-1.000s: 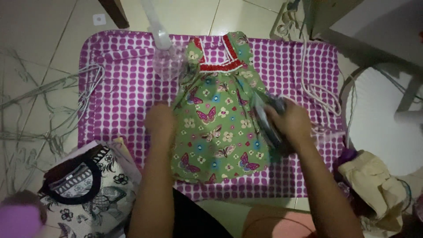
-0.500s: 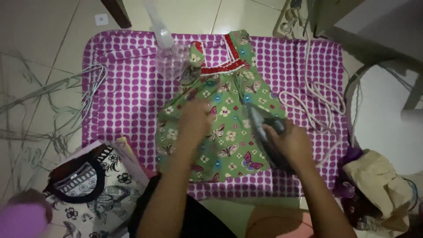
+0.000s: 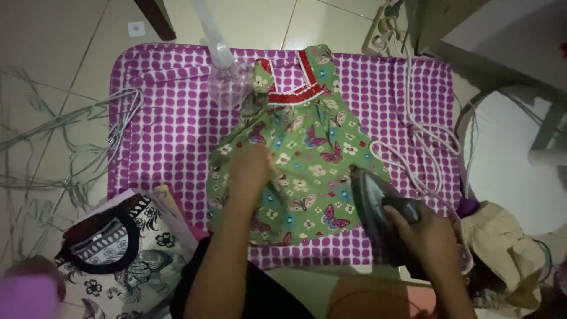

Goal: The recorder irons several pieces of children's clothing on a mat on the floor and then folds them.

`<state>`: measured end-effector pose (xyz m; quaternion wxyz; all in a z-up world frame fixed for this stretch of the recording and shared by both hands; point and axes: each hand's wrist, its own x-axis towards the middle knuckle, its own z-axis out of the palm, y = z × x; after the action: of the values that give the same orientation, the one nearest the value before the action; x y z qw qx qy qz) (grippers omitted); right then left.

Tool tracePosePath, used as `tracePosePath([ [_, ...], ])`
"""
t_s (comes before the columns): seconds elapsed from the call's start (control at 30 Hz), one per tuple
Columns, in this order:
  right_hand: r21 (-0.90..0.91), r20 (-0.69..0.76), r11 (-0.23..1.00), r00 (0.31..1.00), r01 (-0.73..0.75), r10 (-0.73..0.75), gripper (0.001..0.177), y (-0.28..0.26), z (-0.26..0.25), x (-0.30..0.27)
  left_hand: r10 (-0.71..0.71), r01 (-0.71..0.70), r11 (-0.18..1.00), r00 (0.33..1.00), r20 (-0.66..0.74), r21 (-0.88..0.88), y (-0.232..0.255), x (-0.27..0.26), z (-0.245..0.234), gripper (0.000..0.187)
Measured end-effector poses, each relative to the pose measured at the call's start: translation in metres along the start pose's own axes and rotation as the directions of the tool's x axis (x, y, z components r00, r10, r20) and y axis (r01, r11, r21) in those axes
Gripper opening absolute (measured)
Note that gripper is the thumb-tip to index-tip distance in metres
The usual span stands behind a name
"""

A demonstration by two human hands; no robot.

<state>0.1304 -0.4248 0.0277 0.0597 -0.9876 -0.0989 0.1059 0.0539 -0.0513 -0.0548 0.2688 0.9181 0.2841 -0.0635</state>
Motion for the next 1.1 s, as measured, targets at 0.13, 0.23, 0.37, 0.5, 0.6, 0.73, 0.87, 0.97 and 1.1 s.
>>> tracePosePath([
  [0.13,0.026,0.151,0.997,0.986,-0.073,0.068,0.064,-0.053,-0.008,-0.008,-0.076,0.060,0.993,0.984,0.161,0.105,-0.019,-0.008,-0.014,0.028],
  [0.23,0.113,0.128,0.992,0.989,0.059,-0.073,0.056,-0.075,0.003,-0.010,-0.044,0.045,0.995,0.999,-0.017,0.088,-0.022,-0.004,-0.009,0.025],
  [0.37,0.121,0.131,0.992,0.989,0.047,-0.063,0.055,-0.090,0.012,-0.009,0.029,-0.027,0.999,0.988,-0.154,0.020,-0.007,0.007,0.017,0.042],
  [0.5,0.054,0.134,0.997,0.990,-0.047,0.040,0.057,-0.099,0.002,-0.012,-0.266,0.255,0.962,0.955,0.129,0.093,-0.003,0.017,0.036,0.028],
  [0.6,0.043,0.050,0.999,0.998,0.021,-0.023,0.055,-0.098,0.008,-0.002,-0.269,0.267,0.963,0.958,0.097,0.033,-0.022,0.016,0.032,0.023],
  [0.73,0.108,0.042,0.991,0.995,0.083,-0.088,0.056,-0.116,0.020,0.039,-0.203,0.206,0.978,0.975,-0.088,0.027,-0.029,0.018,0.035,0.019],
  [0.87,0.170,-0.079,0.949,0.964,0.264,-0.253,0.058,-0.157,0.024,0.102,-0.208,0.208,0.974,0.978,-0.004,0.094,-0.015,0.021,0.026,0.020],
  [0.97,0.144,-0.097,0.950,0.960,0.276,-0.264,0.063,-0.175,0.027,0.128,-0.219,0.219,0.975,0.976,0.012,0.025,-0.011,0.017,0.016,0.023],
  [1.1,0.177,-0.114,0.899,0.916,0.401,-0.386,0.059,-0.167,0.029,0.105,-0.149,0.152,0.987,0.987,0.063,-0.050,-0.001,0.008,-0.014,0.048],
])
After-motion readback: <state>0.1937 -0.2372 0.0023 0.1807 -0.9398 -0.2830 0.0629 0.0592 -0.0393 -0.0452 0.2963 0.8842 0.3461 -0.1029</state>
